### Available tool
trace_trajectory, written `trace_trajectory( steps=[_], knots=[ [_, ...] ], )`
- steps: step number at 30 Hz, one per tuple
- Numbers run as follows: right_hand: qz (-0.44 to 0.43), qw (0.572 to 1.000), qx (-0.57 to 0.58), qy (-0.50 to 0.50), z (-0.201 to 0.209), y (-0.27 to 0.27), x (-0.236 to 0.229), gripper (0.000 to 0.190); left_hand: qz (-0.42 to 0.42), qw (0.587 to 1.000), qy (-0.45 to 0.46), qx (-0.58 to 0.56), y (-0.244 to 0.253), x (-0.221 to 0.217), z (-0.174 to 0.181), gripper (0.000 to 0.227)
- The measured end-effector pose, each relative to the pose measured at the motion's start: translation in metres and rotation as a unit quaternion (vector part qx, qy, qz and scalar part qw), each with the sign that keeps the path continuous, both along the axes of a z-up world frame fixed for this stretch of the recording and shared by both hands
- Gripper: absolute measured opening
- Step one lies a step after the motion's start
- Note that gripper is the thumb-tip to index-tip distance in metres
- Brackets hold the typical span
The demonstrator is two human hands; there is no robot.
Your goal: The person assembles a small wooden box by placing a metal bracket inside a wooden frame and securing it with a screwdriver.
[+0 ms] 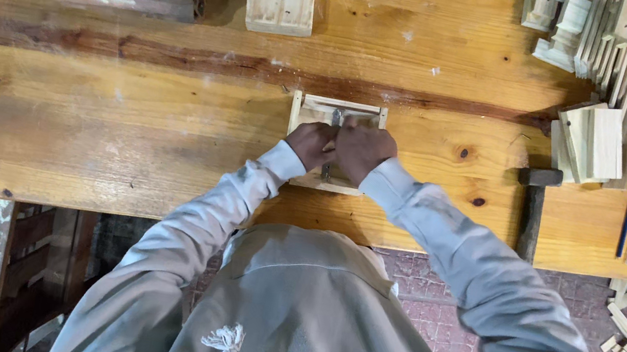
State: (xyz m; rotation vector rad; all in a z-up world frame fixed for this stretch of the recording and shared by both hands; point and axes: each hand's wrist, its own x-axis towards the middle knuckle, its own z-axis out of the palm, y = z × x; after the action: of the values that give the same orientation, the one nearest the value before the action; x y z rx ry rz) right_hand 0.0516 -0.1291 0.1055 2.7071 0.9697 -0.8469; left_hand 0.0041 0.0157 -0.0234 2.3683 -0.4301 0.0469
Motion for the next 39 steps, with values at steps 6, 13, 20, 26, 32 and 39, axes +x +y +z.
trace_trajectory(
  steps=[6,13,20,26,32,39],
  knots=[
    [0.196,0.92,0.166,-0.297,0.102,-0.007,-0.036,0.014,-0.065,0.996,-0.055,0.018,0.011,0.0,0.023,0.034],
    [0.284,0.884,0.272,-0.252,0.013,-0.036,0.012,0.022,-0.079,0.996,0.001,-0.03,0.017,-0.004,0.071,0.029],
    [0.106,0.99,0.063,-0.069,0.018,-0.004,0.0,0.031,0.009,0.999,0.011,-0.042,-0.002,-0.002,0.015,0.036],
    [0.196,0.977,0.028,-0.072,0.087,-0.007,-0.009,0.031,-0.086,0.995,0.038,-0.026,0.006,0.016,0.009,0.03],
    [0.237,0.969,0.022,-0.067,0.061,-0.017,0.007,0.024,-0.106,0.989,0.08,0.062,0.015,-0.004,0.098,0.038],
    [0.211,0.977,-0.026,-0.021,0.049,-0.026,0.017,0.035,-0.103,0.97,0.055,0.212,-0.005,-0.094,0.046,0.051]
  ],
)
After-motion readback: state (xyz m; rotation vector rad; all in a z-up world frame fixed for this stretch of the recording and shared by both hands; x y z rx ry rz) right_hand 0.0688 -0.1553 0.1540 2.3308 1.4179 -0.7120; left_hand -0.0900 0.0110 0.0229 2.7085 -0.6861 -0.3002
